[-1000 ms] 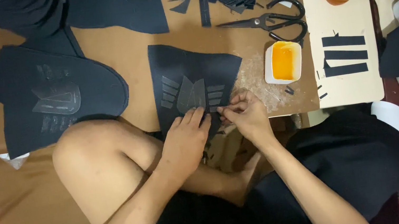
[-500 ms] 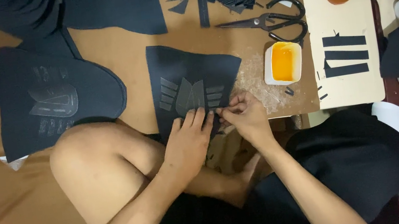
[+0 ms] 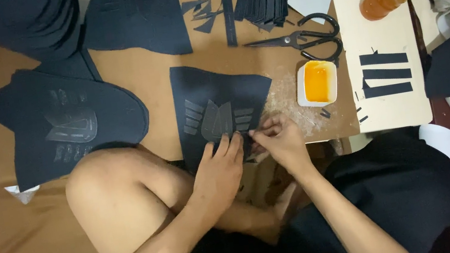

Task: Assembling leather components by gluing decorative strips onto a base and trimming the excess with scissors.

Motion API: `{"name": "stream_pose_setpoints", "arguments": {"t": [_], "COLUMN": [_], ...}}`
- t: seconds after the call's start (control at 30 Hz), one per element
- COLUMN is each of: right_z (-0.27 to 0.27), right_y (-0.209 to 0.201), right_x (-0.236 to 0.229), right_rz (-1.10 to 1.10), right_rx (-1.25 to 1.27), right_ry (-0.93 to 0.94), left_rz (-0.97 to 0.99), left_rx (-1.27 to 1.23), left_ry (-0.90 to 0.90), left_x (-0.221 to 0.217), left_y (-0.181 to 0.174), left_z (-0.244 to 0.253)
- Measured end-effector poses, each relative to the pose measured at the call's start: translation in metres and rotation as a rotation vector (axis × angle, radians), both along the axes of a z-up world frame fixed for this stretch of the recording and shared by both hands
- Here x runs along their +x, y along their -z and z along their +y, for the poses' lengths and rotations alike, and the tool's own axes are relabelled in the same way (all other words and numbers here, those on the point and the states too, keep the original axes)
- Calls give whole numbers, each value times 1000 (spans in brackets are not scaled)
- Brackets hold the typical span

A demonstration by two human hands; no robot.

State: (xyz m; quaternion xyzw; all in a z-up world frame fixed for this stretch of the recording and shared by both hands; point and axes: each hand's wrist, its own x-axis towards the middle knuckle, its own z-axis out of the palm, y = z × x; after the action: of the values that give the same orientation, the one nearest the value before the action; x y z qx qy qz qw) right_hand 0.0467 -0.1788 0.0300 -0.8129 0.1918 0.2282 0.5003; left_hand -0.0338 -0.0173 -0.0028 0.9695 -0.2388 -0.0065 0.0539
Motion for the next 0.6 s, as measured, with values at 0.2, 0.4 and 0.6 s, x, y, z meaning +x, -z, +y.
{"name": "stream_pose_setpoints", "arguments": {"t": [0.2,0.4,0.6], "right_z": [-2,-6,-13], "right_y": [15,32,32], "right_x": [-1,3,2], "right_rz": [-37,-86,-104], "right_rx": [-18,-185,93], "right_ry": [-60,-134,14], "left_rz": [63,-96,-151], "left_rx": [25,-11,24], "left_ry": [-34,-87,-78], "left_x": [-2,-5,-9], "left_y": [-3,14,0], "left_z": [-8,-14,-13]}}
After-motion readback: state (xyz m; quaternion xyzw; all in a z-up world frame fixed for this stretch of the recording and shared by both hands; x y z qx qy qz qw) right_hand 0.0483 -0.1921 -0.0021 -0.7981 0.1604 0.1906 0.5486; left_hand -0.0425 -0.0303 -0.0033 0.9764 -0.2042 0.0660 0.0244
